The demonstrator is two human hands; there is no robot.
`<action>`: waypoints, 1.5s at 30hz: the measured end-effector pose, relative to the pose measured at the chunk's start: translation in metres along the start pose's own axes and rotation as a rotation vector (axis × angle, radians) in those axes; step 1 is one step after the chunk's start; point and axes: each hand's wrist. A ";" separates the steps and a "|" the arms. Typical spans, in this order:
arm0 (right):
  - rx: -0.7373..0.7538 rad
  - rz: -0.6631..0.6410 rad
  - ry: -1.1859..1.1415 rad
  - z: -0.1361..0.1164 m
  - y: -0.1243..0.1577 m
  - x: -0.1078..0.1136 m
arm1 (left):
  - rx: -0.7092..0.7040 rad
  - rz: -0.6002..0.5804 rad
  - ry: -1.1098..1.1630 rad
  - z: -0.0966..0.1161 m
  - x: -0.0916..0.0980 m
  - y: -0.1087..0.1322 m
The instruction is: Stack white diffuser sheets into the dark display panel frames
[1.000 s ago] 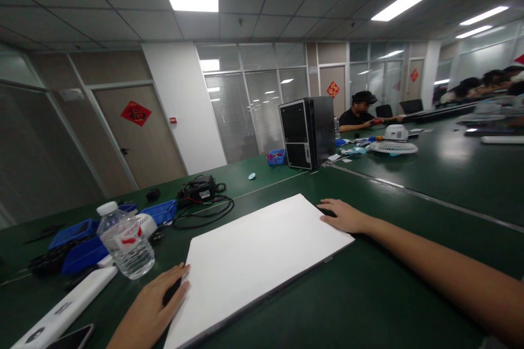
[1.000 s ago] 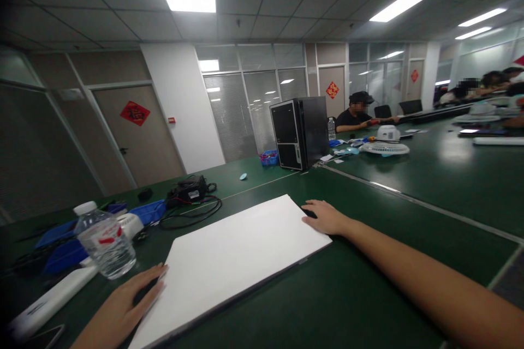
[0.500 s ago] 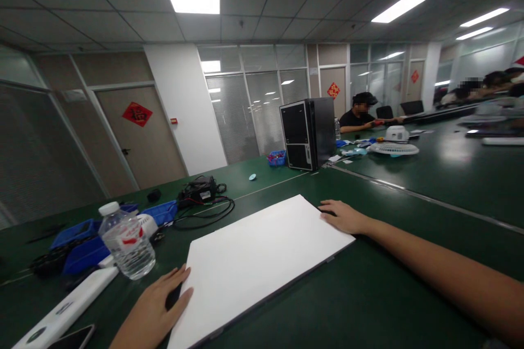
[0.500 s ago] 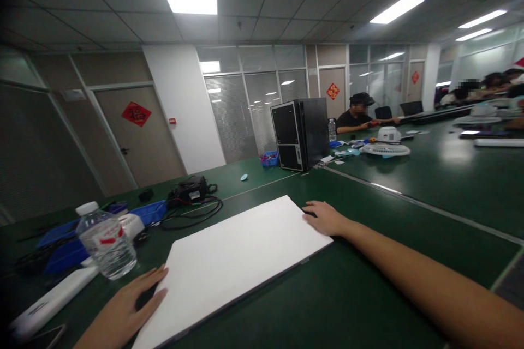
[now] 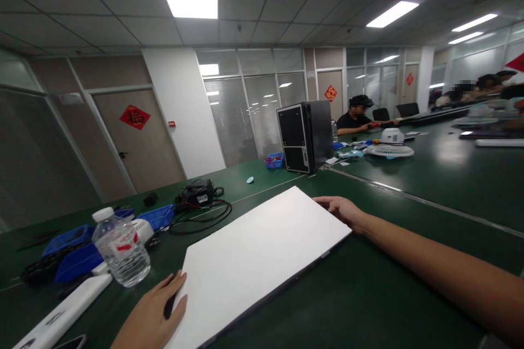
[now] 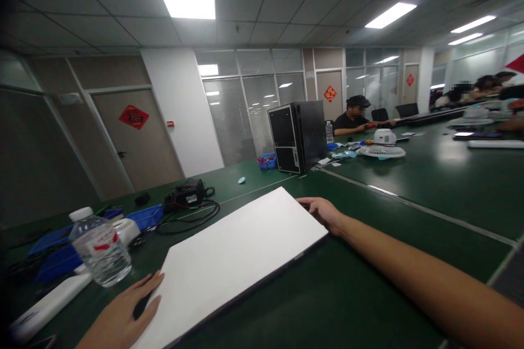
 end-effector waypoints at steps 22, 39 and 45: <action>0.287 0.195 -0.233 0.011 -0.002 -0.015 | 0.026 0.068 0.283 -0.032 -0.012 -0.006; 0.547 0.545 0.153 0.009 0.006 -0.009 | -0.046 0.244 0.232 -0.035 -0.005 0.006; 0.758 0.415 0.810 -0.011 0.032 -0.028 | -0.034 0.286 0.103 -0.029 -0.008 0.007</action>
Point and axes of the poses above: each hand's wrist, its own y-axis away from the middle knuckle, its own x-axis out of the back of the hand, z = x × y, and after that the axes turned 8 degrees about -y, right-handed
